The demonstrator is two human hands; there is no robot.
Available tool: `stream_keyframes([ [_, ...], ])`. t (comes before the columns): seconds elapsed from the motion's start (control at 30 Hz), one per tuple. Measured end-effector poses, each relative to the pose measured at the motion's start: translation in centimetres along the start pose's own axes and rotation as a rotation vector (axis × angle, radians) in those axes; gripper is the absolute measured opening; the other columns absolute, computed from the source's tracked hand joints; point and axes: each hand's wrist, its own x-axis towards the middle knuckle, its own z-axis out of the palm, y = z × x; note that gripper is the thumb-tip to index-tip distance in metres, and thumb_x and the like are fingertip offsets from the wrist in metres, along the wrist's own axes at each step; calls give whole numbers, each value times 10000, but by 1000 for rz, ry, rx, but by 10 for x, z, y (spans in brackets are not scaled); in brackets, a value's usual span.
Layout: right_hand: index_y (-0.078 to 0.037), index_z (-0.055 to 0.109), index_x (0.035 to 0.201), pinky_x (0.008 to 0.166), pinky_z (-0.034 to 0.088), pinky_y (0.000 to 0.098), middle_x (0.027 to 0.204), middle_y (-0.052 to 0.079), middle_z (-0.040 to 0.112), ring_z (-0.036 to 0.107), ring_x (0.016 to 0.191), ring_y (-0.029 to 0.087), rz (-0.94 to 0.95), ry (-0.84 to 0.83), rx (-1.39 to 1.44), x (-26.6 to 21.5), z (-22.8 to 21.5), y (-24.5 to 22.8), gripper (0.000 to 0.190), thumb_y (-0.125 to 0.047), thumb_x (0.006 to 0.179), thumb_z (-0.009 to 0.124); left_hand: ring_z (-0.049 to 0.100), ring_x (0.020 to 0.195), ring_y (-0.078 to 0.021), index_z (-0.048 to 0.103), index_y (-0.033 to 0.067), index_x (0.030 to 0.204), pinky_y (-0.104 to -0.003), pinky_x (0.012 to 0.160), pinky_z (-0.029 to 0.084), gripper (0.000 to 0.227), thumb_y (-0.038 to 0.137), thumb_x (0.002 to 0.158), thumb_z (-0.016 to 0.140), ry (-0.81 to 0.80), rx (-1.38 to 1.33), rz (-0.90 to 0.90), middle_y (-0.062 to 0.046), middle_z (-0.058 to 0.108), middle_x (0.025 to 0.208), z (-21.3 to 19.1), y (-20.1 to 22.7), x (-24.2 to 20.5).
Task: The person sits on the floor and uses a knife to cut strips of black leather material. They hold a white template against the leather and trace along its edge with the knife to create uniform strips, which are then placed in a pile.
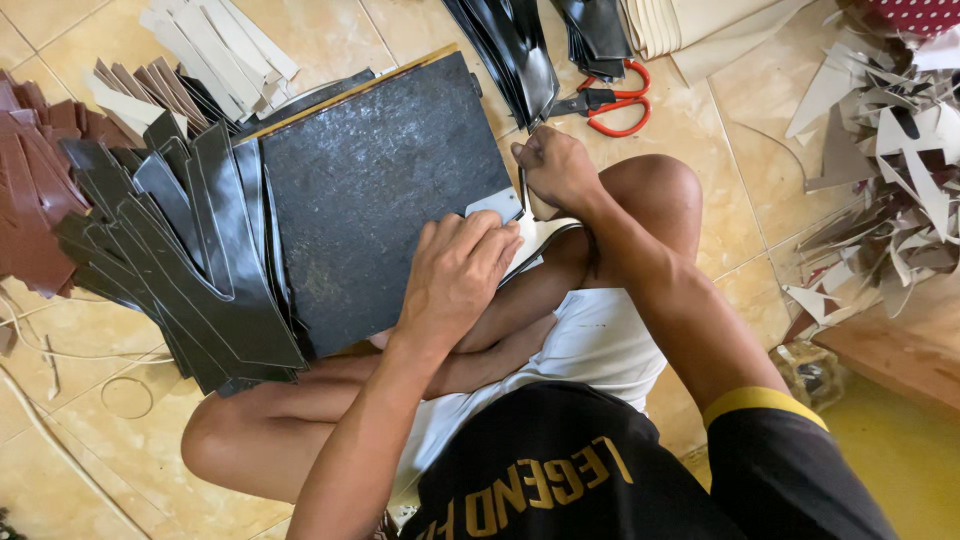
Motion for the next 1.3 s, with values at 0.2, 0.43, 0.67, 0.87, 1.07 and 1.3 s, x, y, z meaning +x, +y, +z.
stream_keyframes([
  [0.2,2,674,990,857,506,508,965,264,708,675,972,434,15,-19,-124,17,1,10,359,-355,972,649,568,814,-209,705,127,1001,-392,732,421,100,200,967,766,2,49,9,18,600,979,4,-1,2],
  [0.43,14,665,1026,831,532,471,943,258,715,701,926,393,-8,84,-83,36,-20,25,314,-296,986,633,578,822,-236,789,267,1139,-409,688,439,235,323,912,767,34,101,-10,-16,573,964,7,-1,10],
  [0.67,-67,492,1132,859,607,409,942,75,650,703,860,237,-47,-4,1416,-12,-130,6,181,-247,1146,496,669,959,-180,804,224,1140,-359,858,519,172,299,1019,707,40,-277,-102,51,670,1075,11,-18,-9],
  [0.87,-88,526,1201,640,437,260,798,-4,498,463,575,72,-446,-252,1694,-105,-165,-60,272,-315,1220,377,607,1204,-139,482,50,1430,-300,1025,500,419,276,1096,595,176,-1281,-516,-54,625,1314,31,-15,8],
  [1.07,-58,533,1247,572,423,221,804,-17,491,434,529,32,-520,-473,1778,-140,-147,-95,339,-348,1270,360,594,1229,-126,414,89,1515,-301,1076,487,642,36,946,705,-351,-1882,-464,-57,587,1304,29,50,-10],
  [1.3,-122,377,1456,776,525,265,1226,76,629,637,1025,191,-73,-69,1221,-137,-105,-74,435,-234,1045,463,650,1022,-89,616,-42,1300,-240,895,537,335,36,988,710,79,-1393,-650,-49,706,1140,25,39,-6],
])
